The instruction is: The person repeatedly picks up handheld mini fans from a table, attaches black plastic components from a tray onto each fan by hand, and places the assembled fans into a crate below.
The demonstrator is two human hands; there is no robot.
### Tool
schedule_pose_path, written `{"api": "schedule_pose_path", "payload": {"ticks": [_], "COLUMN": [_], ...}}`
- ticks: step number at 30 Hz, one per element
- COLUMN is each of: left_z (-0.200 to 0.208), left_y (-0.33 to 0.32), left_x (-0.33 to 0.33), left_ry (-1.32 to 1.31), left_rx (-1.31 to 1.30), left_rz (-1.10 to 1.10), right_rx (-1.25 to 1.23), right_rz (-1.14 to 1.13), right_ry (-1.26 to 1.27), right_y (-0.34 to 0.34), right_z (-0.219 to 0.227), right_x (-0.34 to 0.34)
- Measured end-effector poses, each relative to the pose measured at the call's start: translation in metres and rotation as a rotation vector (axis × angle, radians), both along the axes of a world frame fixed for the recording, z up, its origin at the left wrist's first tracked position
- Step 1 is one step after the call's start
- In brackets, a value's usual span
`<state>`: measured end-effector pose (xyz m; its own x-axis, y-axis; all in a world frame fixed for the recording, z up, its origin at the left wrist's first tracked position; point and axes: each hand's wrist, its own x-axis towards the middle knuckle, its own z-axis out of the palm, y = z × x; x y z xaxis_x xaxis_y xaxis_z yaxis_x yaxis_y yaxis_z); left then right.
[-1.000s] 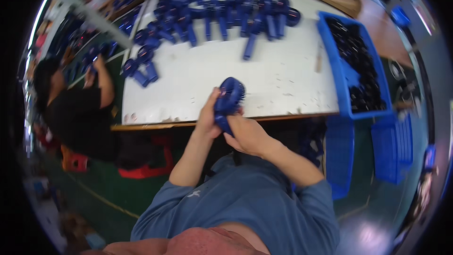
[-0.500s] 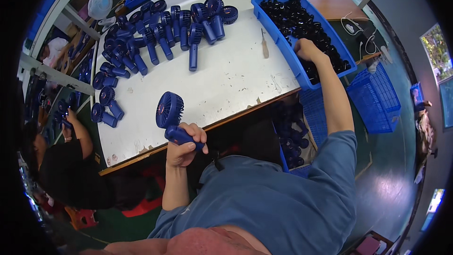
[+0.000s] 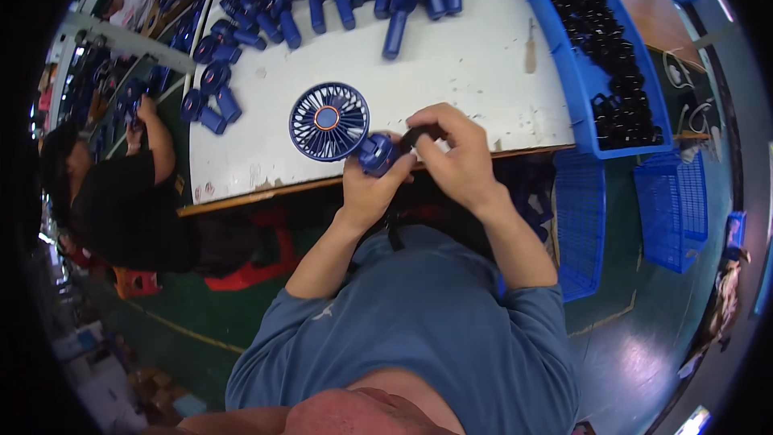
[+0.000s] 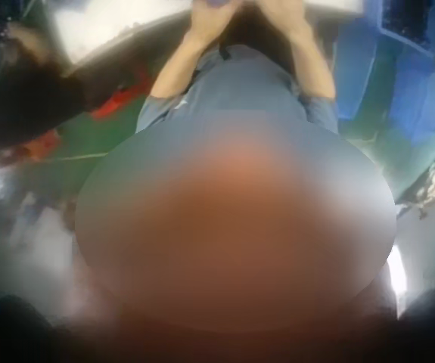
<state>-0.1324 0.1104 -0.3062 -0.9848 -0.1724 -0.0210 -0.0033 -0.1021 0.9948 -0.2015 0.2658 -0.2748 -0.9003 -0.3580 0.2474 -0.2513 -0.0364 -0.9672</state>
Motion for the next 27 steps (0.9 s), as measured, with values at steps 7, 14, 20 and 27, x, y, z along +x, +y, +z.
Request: {"api": "schedule_pose_path", "payload": {"ticks": [7, 14, 20, 27], "left_z": [-0.034, -0.035, 0.004, -0.011], "left_y": [-0.018, -0.013, -0.021, -0.024], "left_x": [0.021, 0.027, 0.026, 0.029], "left_ry": [0.151, 0.236, -0.018, 0.057], "left_rx": [-0.098, -0.052, 0.477, 0.469], "left_rz": [0.071, 0.157, 0.034, -0.003], "right_rx": [0.112, 0.301, 0.366, 0.364], "right_rz": [0.256, 0.234, 0.208, 0.261], "right_ry": [-0.226, -0.055, 0.210, 0.235], "right_y": [-0.006, -0.009, -0.003, 0.000], "right_z": [0.016, 0.018, 0.012, 0.015], "right_x": [0.011, 0.018, 0.018, 0.019]}}
